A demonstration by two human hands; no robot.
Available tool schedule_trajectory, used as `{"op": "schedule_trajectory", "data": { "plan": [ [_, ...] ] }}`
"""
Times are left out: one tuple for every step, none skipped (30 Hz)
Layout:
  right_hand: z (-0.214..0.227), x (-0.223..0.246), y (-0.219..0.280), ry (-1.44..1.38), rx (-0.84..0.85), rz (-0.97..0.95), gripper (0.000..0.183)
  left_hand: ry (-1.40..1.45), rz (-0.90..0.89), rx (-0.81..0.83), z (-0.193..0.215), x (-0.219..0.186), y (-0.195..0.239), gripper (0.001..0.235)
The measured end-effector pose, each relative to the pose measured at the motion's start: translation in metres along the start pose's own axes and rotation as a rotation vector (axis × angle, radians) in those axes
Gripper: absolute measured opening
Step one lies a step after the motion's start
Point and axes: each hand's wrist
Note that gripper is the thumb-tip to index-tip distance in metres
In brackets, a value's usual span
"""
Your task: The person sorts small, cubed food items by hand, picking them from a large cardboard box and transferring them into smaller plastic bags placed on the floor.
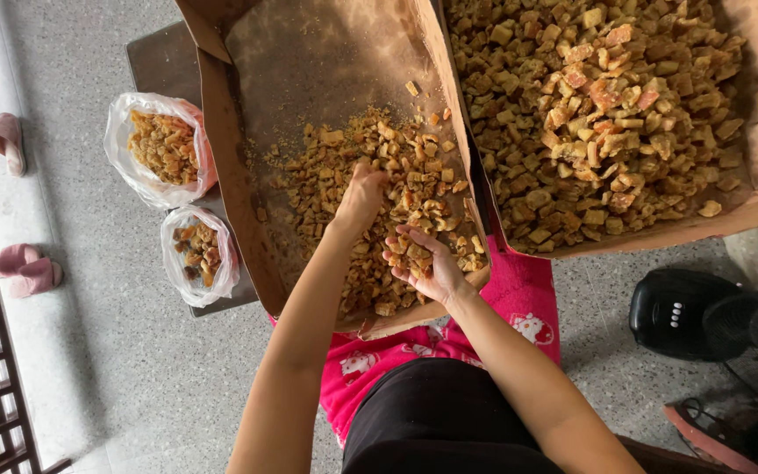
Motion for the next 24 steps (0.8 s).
{"op": "schedule_trajectory", "data": {
  "plan": [
    [0.0,-0.001,0.001,0.011,-0.002,-0.001,0.028,0.041,0.024,0.031,0.004,0.002,0.009,0.023],
    [0.001,-0.001,0.001,0.021,-0.003,-0.002,0.028,0.066,-0.035,-0.001,0.01,0.004,0.017,0.023],
    [0.001,-0.002,0.001,0.032,-0.005,-0.004,0.028,0.091,-0.094,-0.033,0.016,0.006,0.025,0.024],
    [0.001,-0.001,0.001,0.033,-0.012,-0.008,0.028,0.116,-0.154,-0.065,0.022,0.005,0.03,0.024],
    [0.001,-0.001,0.0,0.033,-0.019,-0.014,0.028,0.188,-0.052,-0.036,0.03,0.005,0.035,0.029],
    [0.002,-0.002,0.001,0.034,-0.026,-0.019,0.028,0.259,0.048,-0.006,0.038,0.005,0.04,0.034],
    [0.002,-0.002,0.001,0.041,-0.021,-0.015,0.028,0.329,0.148,0.023,0.045,0.003,0.043,0.038],
    [0.002,-0.002,0.001,0.048,-0.017,-0.01,0.029,0.368,0.209,0.032,0.05,0.001,0.043,0.037],
    [0.002,-0.002,0.0,0.054,-0.014,-0.005,0.029,0.406,0.27,0.041,0.054,-0.002,0.041,0.036],
    [0.002,-0.002,0.0,0.056,-0.024,-0.004,0.03,0.445,0.331,0.051,0.057,-0.004,0.038,0.035],
    [0.003,-0.003,0.0,0.057,-0.035,-0.003,0.03,0.459,0.335,0.026,0.056,-0.006,0.033,0.03],
    [0.003,-0.003,-0.001,0.058,-0.046,-0.001,0.03,0.474,0.34,0.0,0.052,-0.008,0.026,0.026],
    [0.004,-0.003,0.0,0.058,-0.058,-0.003,0.031,0.489,0.345,-0.024,0.046,-0.01,0.017,0.026],
    [0.004,-0.003,0.001,0.058,-0.07,-0.005,0.031,0.409,0.233,-0.075,0.038,-0.011,0.008,0.024],
    [0.004,-0.003,0.0,0.058,-0.081,-0.007,0.031,0.329,0.121,-0.125,0.028,-0.012,-0.002,0.023],
    [0.004,-0.003,0.0,0.058,-0.078,-0.006,0.032,0.248,0.01,-0.174,0.018,-0.012,-0.011,0.025],
    [0.004,-0.002,0.0,0.058,-0.076,-0.005,0.032,0.168,-0.038,-0.155,0.007,-0.012,-0.02,0.03],
    [0.003,-0.002,0.001,0.057,-0.073,-0.004,0.032,0.089,-0.085,-0.136,-0.002,-0.013,-0.029,0.036],
    [0.003,-0.002,0.001,0.052,-0.067,-0.005,0.032,0.009,-0.132,-0.116,-0.009,-0.011,-0.035,0.043],
    [0.002,-0.002,0.001,0.046,-0.062,-0.005,0.031,-0.061,-0.122,-0.107,-0.014,-0.008,-0.038,0.041],
    [0.002,-0.001,0.001,0.041,-0.057,-0.005,0.031,-0.13,-0.111,-0.097,-0.018,-0.007,-0.039,0.04],
    [0.002,-0.001,0.002,0.037,-0.053,-0.007,0.031,-0.2,-0.101,-0.087,-0.02,-0.007,-0.039,0.039],
    [0.002,-0.001,0.002,0.032,-0.048,-0.01,0.031,-0.192,-0.078,-0.071,-0.02,-0.007,-0.038,0.034],
    [0.002,-0.001,0.002,0.028,-0.044,-0.013,0.031,-0.185,-0.055,-0.056,-0.017,-0.008,-0.035,0.029]
  ]
}}
Point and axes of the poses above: each hand's wrist, its own y-axis away from the middle knuckle, its own z-axis out of the back of the hand, x = y × z, and after that the axes turned 11 degrees about x, right-handed
